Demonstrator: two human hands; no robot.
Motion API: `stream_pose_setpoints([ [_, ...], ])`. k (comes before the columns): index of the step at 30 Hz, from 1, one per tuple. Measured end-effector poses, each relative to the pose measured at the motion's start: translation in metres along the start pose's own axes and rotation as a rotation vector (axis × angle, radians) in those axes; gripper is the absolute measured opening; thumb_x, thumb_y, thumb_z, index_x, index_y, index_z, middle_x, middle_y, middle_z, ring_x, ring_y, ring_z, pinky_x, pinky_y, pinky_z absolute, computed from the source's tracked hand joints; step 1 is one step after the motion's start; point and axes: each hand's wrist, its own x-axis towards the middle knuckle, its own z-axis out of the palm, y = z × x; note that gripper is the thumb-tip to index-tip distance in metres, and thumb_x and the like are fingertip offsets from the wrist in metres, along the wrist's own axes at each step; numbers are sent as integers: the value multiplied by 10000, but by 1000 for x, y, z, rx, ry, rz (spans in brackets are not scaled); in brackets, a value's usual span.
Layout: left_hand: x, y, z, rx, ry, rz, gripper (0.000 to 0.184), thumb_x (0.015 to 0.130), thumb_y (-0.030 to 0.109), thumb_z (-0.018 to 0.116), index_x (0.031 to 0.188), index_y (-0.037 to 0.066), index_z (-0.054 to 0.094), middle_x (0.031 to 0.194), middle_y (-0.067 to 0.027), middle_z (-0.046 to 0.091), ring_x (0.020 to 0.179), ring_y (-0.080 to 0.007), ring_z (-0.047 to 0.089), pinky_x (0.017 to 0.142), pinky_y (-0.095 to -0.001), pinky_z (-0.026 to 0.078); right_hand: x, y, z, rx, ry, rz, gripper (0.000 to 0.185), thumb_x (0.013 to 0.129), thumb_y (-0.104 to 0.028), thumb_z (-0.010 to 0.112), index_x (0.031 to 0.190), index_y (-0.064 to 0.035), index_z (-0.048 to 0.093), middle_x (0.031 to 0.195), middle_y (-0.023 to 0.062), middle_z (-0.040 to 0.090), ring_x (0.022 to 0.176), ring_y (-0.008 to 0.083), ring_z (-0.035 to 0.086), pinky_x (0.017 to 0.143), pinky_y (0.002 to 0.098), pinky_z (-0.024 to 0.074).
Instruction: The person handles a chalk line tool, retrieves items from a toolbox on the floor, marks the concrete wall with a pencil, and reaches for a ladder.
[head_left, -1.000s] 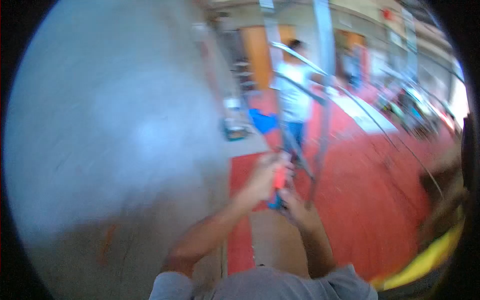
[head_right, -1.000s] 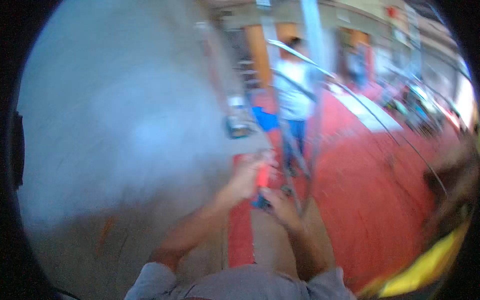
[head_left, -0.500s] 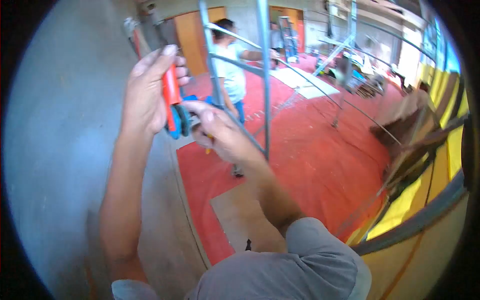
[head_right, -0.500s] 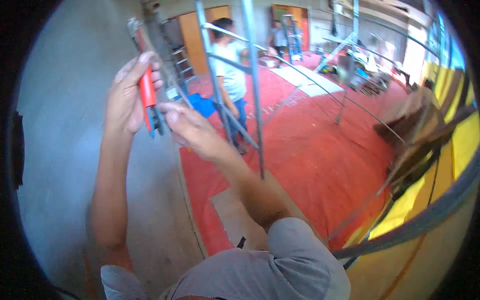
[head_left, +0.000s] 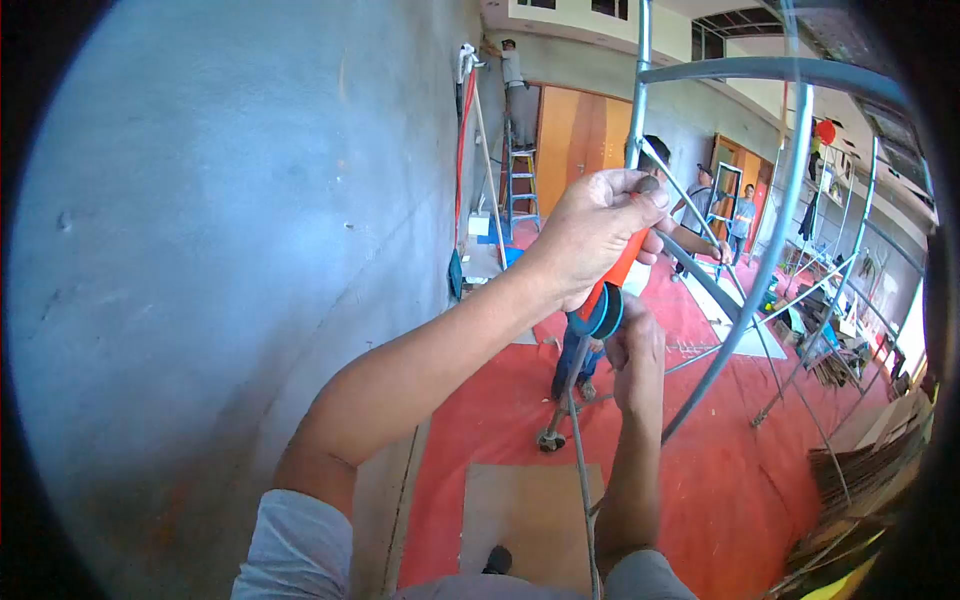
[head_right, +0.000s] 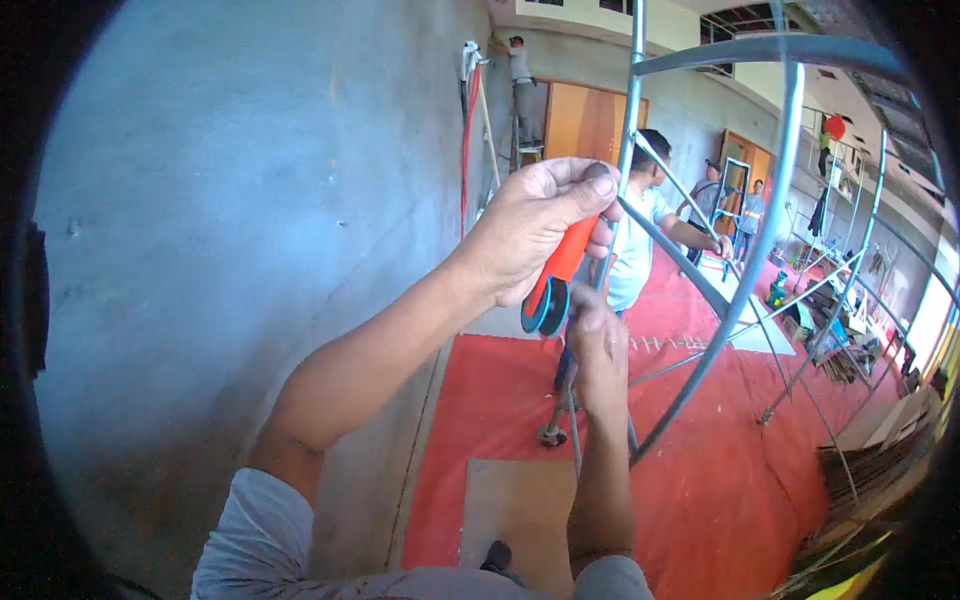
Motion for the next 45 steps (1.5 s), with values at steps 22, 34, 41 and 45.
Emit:
stream_pose_setpoints([
  [22,154,-165,-186,-159,177,-210,238,947,233,644,1071,39,586,899,-67,631,728,-134,611,681,-278,539,189,235,-1,444,-289,267,617,905,-554,577,1138,17,583,765,69,659,652,105,617,543,220,416],
  [34,218,-251,-349,-220,268,-195,235,968,202,599,1119,27,560,891,-63,604,745,-132,583,656,-275,507,285,345,58,455,-99,337,401,913,-405,602,997,-15,645,804,2,616,687,60,525,596,229,404],
  [41,191,-326,-442,-192,486,-308,214,954,194,618,1097,34,610,880,-51,617,751,-135,585,680,-287,517,285,461,66,144,-394,468,736,959,-664,354,1083,-4,655,735,-21,584,601,42,430,519,218,297],
  [45,212,-358,-488,-230,531,-361,257,955,225,626,1135,44,599,918,-58,621,761,-143,591,706,-302,530,328,467,92,119,-449,453,476,960,-423,550,1190,-8,593,942,8,606,885,84,550,755,260,443],
])
